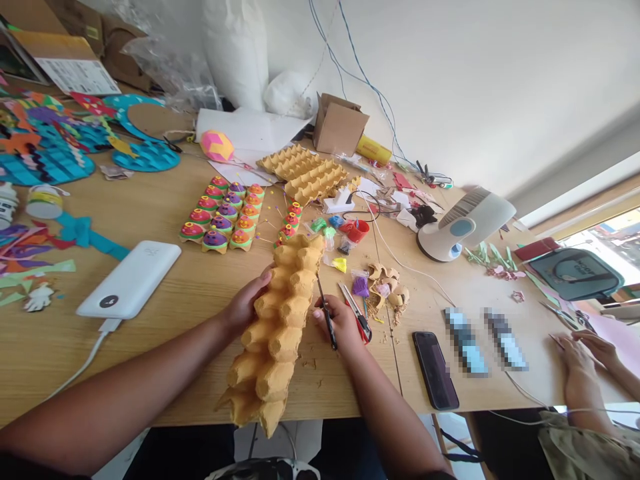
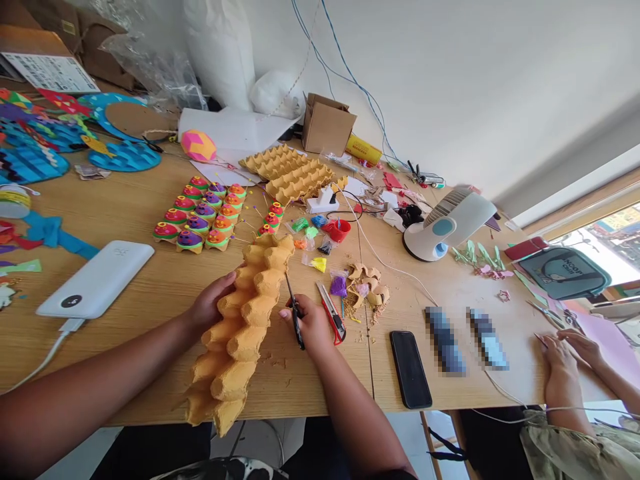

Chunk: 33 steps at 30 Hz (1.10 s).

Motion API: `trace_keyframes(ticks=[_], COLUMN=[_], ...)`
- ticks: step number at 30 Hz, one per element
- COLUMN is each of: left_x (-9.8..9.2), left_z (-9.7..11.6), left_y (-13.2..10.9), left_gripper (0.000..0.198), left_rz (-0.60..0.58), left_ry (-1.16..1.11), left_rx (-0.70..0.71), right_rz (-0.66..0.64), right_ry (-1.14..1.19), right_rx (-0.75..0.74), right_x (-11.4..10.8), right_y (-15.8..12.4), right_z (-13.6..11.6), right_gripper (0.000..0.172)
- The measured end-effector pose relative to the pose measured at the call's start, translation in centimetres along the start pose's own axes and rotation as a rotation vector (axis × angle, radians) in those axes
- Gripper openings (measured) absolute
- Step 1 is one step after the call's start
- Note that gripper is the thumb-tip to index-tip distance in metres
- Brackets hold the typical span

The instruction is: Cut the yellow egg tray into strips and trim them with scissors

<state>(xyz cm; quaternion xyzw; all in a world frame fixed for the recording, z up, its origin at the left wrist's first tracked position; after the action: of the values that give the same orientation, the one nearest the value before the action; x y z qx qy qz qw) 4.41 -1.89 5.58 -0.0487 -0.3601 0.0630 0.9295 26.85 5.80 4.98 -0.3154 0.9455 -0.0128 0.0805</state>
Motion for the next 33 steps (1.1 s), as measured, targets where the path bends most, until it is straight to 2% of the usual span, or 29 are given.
trace_keyframes(ticks=[5, 10, 18, 22, 26, 30, 33], left_x=[-0.5, -1.6, -2.1, -2.9, -3.1, -2.6, -2.3], left_z=[-0.1, -0.2, -0.6, -1.2, -1.3, -0.5, 0.1], left_y=[0.1, 0.2, 0.2, 0.4, 0.4, 0.2, 0.0], left_gripper=[0.051, 0.032, 0.026, 0.034, 0.042, 0.031, 0.029], left_rz=[-0.008, -0.017, 0.016, 0.021, -0.019, -0.009, -0.026], left_ry=[-0.025, -0.036, -0.012, -0.008, -0.041, -0.021, 0.002], left_rx=[-0.058, -0.133, -0.13, -0.151, -0.209, -0.188, -0.222], right_rz=[-0.106, -0.192, -0.352, -0.403, -0.427, -0.411, -0.401], right_ry=[0.222, 0.302, 0.428, 0.483, 0.547, 0.578, 0.577], right_rx=[0.073, 0.077, -0.023, -0.017, 0.018, 0.036, 0.046], right_x=[0.7, 0.7, 0.4, 0.6, 0.8, 0.7, 0.5], right_y=[-0.2, -0.5, -0.6, -0.6, -0.5, -0.6, -0.6], right_z=[-0.2, -1.1, -0.9, -0.9, -0.7, -0.7, -0.8], right_gripper=[0.069, 0.07, 0.072, 0.079, 0.081, 0.075, 0.076])
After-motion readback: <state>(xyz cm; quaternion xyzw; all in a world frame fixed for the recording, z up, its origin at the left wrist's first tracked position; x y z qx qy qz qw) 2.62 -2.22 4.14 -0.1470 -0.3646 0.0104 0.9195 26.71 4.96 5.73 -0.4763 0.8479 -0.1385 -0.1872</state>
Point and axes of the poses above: each hand's wrist, its own y-axis towards the middle knuckle, its own x-axis out of the palm, z = x × y, the point moved 2 cm from there along y, towards the middle knuckle, and after that the axes turned 11 degrees about y, right-handed, at the moved point
